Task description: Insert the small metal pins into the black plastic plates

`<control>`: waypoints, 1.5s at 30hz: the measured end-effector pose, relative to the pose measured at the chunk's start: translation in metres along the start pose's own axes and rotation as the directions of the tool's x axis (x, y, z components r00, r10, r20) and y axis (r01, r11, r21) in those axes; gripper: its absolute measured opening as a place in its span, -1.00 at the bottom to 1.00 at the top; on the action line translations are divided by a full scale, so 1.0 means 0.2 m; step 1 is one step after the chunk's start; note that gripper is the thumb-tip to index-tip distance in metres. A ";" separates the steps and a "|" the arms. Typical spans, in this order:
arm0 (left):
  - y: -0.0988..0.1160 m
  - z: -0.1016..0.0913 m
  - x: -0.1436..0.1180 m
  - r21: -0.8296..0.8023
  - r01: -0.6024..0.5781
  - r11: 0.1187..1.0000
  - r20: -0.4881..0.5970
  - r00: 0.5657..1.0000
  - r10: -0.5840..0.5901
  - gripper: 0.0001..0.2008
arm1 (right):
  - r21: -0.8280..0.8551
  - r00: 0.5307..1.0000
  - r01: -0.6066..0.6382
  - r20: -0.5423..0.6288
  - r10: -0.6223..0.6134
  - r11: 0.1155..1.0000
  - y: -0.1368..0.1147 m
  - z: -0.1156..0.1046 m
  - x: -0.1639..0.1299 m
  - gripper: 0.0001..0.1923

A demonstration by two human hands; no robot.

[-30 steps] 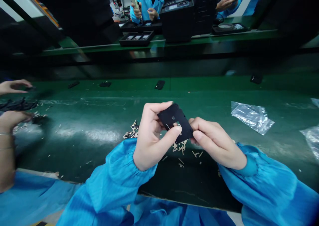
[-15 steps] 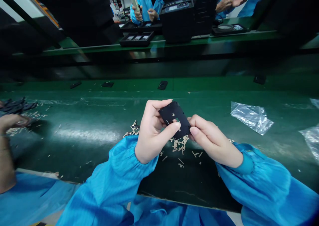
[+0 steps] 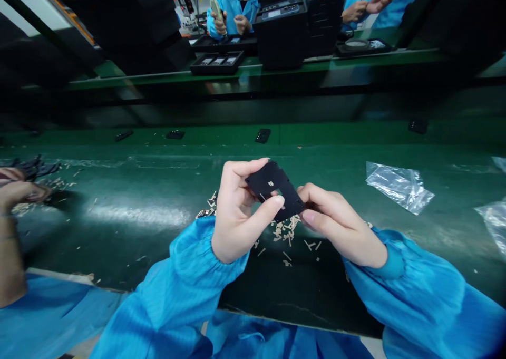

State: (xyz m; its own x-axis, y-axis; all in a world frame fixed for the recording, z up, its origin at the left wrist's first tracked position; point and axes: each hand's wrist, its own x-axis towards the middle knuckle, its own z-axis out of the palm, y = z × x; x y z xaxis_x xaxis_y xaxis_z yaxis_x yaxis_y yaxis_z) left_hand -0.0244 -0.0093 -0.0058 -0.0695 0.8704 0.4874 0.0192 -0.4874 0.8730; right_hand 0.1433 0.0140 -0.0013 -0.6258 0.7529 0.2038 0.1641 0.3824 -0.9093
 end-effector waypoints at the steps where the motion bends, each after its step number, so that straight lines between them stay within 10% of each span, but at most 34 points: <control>1: 0.00 0.00 0.00 0.024 -0.007 1.000 0.000 1.000 0.007 -0.56 | -0.011 1.000 0.006 -0.004 -0.006 1.000 0.00 0.00 0.00 -0.83; 29: -0.01 -0.01 -0.03 0.114 0.090 0.989 -0.056 0.995 -0.084 -0.57 | -0.181 0.990 0.044 -0.124 -0.068 0.983 0.01 0.07 0.03 -0.82; 35: -0.09 -0.04 0.16 0.260 0.219 0.940 -0.029 0.975 -0.219 -0.55 | -0.222 0.979 -0.172 -0.150 0.141 0.960 0.07 0.04 0.09 -0.88; 37: -0.18 -0.08 0.32 0.448 0.175 0.877 0.004 0.980 -0.198 -0.54 | -0.236 0.969 -0.216 -0.173 0.178 0.947 0.07 0.01 0.10 -0.89; 40: -0.39 -0.19 0.58 0.875 -0.031 0.484 0.154 0.964 -0.217 -0.76 | -0.283 0.969 -0.222 -0.167 0.180 0.933 0.05 -0.02 0.10 -0.83; 42: -0.55 -0.27 0.71 0.958 -0.194 0.212 0.230 0.960 -0.161 -0.93 | -0.328 0.977 -0.201 -0.135 0.165 0.923 0.02 -0.03 0.09 -0.79; 45: -0.74 -0.35 0.81 0.966 -0.257 0.039 0.260 0.954 -0.151 -0.88 | -0.389 0.985 -0.164 -0.112 0.130 0.907 0.00 -0.02 0.08 -0.78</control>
State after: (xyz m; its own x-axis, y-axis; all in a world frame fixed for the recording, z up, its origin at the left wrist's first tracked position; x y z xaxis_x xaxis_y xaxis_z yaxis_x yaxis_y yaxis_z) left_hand -0.1092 0.1993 -0.0570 0.1904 0.9218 0.3376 0.9817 -0.1755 -0.0744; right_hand 0.1356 0.0284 0.0039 -0.5101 0.8513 0.1230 0.5478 0.4318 -0.7166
